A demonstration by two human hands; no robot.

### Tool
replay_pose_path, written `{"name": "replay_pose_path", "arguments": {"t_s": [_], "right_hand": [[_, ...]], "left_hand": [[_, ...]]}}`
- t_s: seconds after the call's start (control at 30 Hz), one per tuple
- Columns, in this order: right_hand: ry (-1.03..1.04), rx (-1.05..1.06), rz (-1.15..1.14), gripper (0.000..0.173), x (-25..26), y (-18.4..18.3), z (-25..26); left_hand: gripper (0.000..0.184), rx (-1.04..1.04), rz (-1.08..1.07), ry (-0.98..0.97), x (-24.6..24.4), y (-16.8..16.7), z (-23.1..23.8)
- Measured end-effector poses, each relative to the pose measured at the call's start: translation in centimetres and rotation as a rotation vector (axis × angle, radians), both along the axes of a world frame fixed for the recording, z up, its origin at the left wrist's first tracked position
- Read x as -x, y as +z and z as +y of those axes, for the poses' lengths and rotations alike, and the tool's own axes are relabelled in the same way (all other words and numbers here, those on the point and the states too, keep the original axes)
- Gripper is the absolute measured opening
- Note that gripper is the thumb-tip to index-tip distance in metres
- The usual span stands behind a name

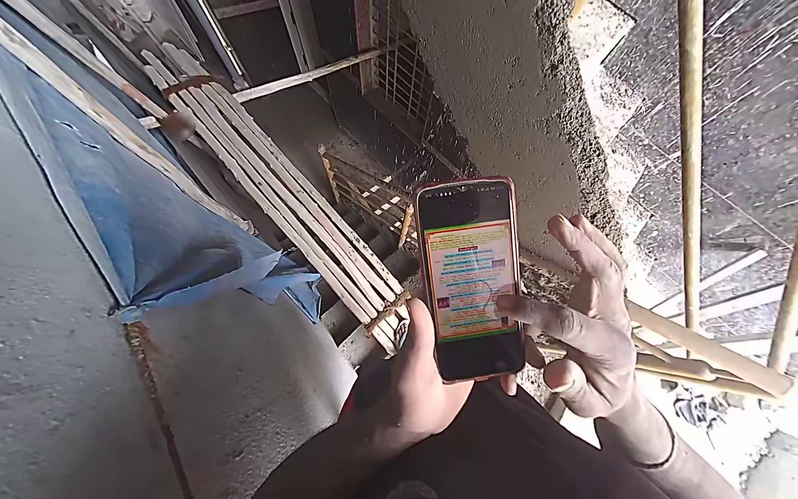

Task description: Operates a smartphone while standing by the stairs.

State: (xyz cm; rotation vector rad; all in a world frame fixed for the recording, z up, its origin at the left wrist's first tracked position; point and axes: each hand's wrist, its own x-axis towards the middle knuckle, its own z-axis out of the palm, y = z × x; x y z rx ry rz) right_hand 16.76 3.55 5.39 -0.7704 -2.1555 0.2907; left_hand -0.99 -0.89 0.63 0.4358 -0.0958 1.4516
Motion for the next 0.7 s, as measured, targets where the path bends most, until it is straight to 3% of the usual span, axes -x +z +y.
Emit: {"name": "replay_pose_path", "arguments": {"t_s": [0.7], "right_hand": [[-0.006,0.004,0.017,0.055,-0.53,-0.24,-0.24]], "left_hand": [[0.057,0.019,0.03,0.0,-0.47,-0.1,-0.22]]}}
